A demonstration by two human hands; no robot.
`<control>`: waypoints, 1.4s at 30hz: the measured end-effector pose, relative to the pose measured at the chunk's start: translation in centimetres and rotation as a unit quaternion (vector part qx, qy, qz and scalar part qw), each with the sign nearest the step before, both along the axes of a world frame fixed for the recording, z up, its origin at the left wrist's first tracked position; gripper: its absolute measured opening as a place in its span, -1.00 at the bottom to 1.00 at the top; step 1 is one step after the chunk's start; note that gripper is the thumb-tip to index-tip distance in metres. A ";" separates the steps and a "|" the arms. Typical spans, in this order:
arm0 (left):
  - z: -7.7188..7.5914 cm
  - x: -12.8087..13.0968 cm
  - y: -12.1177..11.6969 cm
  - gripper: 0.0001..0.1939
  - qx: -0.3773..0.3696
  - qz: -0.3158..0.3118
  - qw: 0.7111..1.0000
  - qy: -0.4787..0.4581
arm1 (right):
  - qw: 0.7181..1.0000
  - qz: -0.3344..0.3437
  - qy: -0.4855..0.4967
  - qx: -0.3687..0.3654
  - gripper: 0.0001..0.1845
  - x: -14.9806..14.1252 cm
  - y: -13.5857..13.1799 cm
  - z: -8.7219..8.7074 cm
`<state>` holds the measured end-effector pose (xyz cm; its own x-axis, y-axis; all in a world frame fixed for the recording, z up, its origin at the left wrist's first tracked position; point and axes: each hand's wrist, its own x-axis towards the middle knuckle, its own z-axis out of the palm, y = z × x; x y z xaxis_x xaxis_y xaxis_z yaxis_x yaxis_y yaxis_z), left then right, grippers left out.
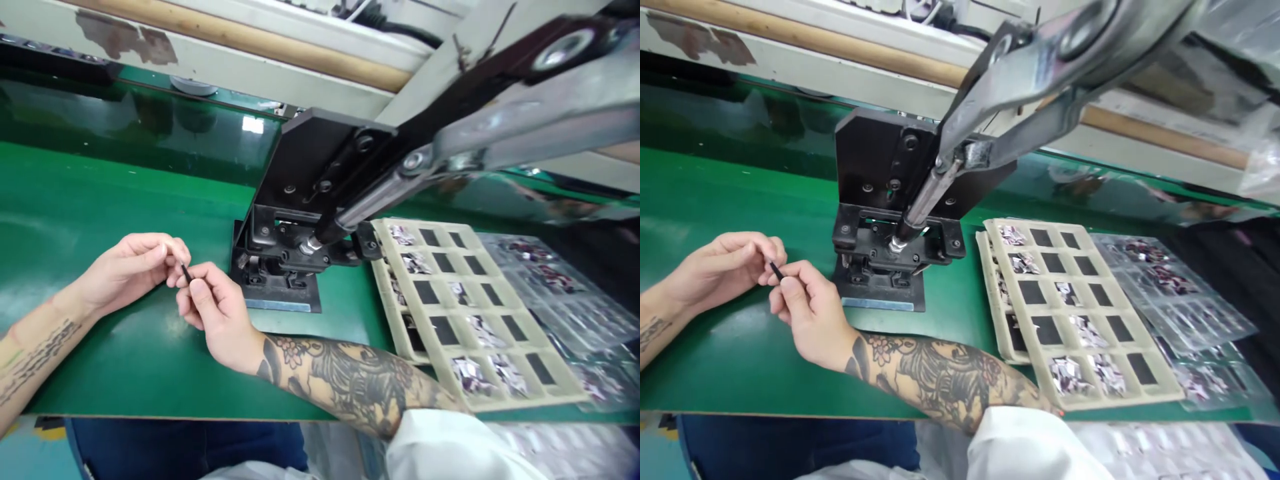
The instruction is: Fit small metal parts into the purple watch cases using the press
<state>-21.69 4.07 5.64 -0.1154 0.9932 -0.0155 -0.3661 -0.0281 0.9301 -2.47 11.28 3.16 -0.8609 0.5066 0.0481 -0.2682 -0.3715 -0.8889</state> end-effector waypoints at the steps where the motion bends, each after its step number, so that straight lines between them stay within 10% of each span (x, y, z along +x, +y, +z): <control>1: 0.0 0.1 -0.1 -0.79 0.005 0.008 1.000 0.022 | 1.000 -0.007 0.001 0.000 -0.62 0.0 0.0 0.0; 7: 0.3 0.1 -0.9 -0.93 0.019 0.051 0.990 0.132 | 0.999 0.003 -0.045 0.011 -0.53 0.0 -0.4 0.0; 31: 0.2 1.0 0.7 -0.66 0.031 0.096 0.994 0.047 | 0.998 -0.017 -0.040 0.053 -0.74 0.0 0.1 -0.7; 36: 0.1 0.7 0.7 -0.71 -0.001 0.011 0.998 0.060 | 0.997 -0.011 -0.044 0.059 -0.71 -0.1 0.1 -0.8; 42: 0.3 0.7 1.2 -0.59 0.010 0.103 0.992 0.068 | 0.996 -0.018 -0.069 0.049 -0.64 0.0 0.2 -0.5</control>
<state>-20.96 5.23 5.89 -0.3147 0.9486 0.0345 -0.2212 -0.1086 0.9692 -2.47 11.48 2.63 -0.8440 0.5360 -0.0192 -0.1518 -0.2730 -0.9500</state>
